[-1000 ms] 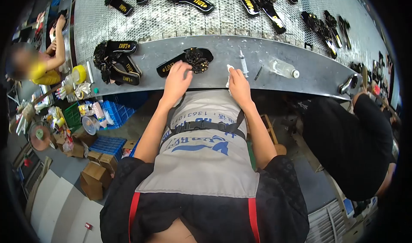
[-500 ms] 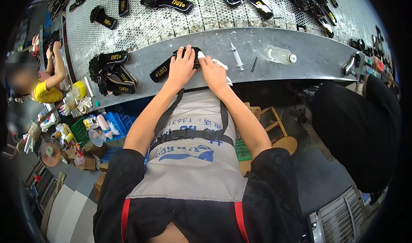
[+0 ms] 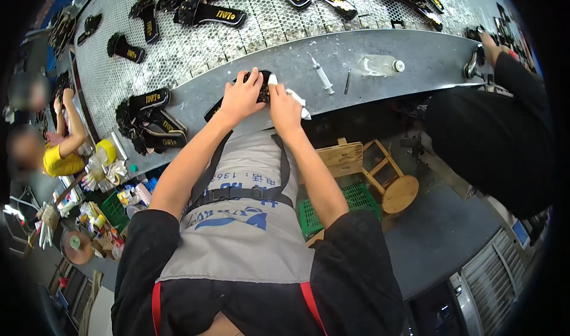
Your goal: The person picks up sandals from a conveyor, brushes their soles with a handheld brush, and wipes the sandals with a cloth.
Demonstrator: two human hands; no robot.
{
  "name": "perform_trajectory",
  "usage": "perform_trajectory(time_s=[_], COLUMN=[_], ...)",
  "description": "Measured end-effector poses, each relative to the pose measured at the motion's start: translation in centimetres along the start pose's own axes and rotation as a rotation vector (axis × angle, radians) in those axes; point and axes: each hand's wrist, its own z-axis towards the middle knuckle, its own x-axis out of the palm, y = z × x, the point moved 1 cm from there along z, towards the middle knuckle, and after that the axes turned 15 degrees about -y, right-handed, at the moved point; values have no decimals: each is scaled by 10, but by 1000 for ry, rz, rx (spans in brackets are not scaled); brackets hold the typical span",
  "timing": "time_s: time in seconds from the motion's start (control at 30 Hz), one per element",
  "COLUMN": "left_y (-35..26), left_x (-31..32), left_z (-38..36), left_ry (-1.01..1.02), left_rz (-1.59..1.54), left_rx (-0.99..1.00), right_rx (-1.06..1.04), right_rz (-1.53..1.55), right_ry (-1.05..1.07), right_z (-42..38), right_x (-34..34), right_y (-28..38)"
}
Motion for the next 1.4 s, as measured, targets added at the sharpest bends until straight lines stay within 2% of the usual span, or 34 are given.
perform_trajectory(time_s=[0.13, 0.23, 0.43, 0.53, 0.73, 0.83, 0.93, 1.0, 1.03, 1.07, 1.27, 1.4], left_y=[12, 18, 19, 24, 21, 25, 30, 32, 31, 31, 36, 31], left_x=[-2, -1, 4, 1, 3, 0, 2, 16, 26, 29, 5, 1], left_z=[-1, 1, -1, -1, 1, 0, -7, -16, -14, -15, -27, -22], left_ry=[-32, -61, -43, -30, -14, -20, -26, -128, -139, -139, 13, 17], left_rz=[-32, -41, -21, -54, -36, -61, -91, -141, -130, -132, -40, -48], left_rx=[88, 108, 146, 169, 157, 170, 146, 170, 160, 154, 199, 196], right_rx=[68, 144, 311, 269, 289, 266, 323, 400, 286, 403, 439, 502], right_rz=[-22, -30, -37, -106, -40, -24, 44, -39, -190, -104, -46, -8], right_ry=[-20, -61, -6, 11, -40, -17, -90, -55, -192, -5, -106, -113], right_z=[-4, 21, -16, -28, -20, -13, 1, -14, -30, -33, -32, -28], right_x=[-3, 8, -1, 17, 0, 11, 20, 28, 44, 38, 18, 12], right_y=[18, 18, 34, 30, 40, 37, 38, 53, 52, 59, 83, 85])
